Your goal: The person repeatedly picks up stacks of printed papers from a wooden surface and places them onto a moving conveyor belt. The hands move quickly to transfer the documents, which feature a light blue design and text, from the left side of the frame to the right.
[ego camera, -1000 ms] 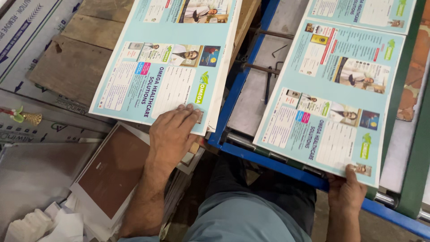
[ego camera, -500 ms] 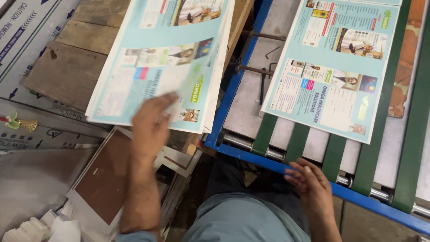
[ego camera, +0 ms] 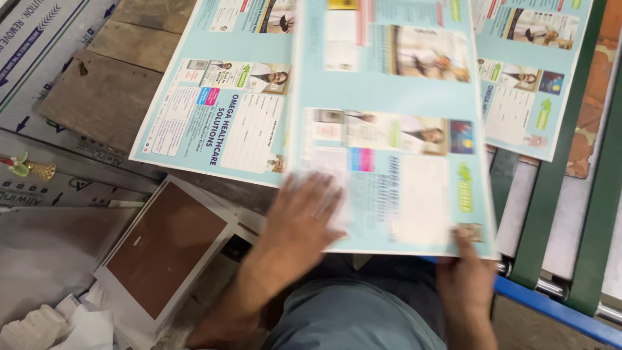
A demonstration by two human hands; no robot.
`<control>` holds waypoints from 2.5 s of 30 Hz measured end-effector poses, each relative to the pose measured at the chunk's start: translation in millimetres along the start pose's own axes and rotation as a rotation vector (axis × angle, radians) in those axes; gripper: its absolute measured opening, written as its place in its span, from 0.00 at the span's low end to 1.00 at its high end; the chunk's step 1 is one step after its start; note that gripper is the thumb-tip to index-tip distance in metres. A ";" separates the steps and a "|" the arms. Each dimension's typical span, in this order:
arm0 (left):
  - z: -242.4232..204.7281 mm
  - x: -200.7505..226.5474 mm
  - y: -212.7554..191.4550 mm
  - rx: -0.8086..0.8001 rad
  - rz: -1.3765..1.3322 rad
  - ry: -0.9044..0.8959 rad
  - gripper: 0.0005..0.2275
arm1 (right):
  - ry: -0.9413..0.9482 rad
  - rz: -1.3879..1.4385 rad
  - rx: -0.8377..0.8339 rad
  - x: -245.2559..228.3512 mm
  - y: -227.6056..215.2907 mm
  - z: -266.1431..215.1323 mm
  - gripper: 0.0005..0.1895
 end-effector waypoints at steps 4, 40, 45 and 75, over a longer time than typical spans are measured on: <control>-14.8 -59.0 -27.9 0.231 0.033 -0.132 0.27 | -0.179 0.087 0.154 -10.6 -70.0 10.7 0.13; -29.8 -121.4 -57.0 0.326 -0.467 0.026 0.18 | 0.221 0.023 -0.059 77.5 -83.9 12.2 0.17; -35.6 -118.4 -53.2 0.641 -0.543 -0.145 0.16 | 0.270 -0.061 -0.172 48.7 -23.1 -5.7 0.21; -27.6 -68.3 -36.9 0.459 -0.046 -0.138 0.21 | -0.136 -0.056 0.373 44.9 -175.7 -34.4 0.22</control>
Point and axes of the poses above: each hand's wrist, its own z-axis towards the middle knuckle, its own y-axis out of the palm, x = y × z, the point moved 7 cm from there along z, towards the middle knuckle, and after that the axes turned 3 degrees about -x, right-handed, at the moved point
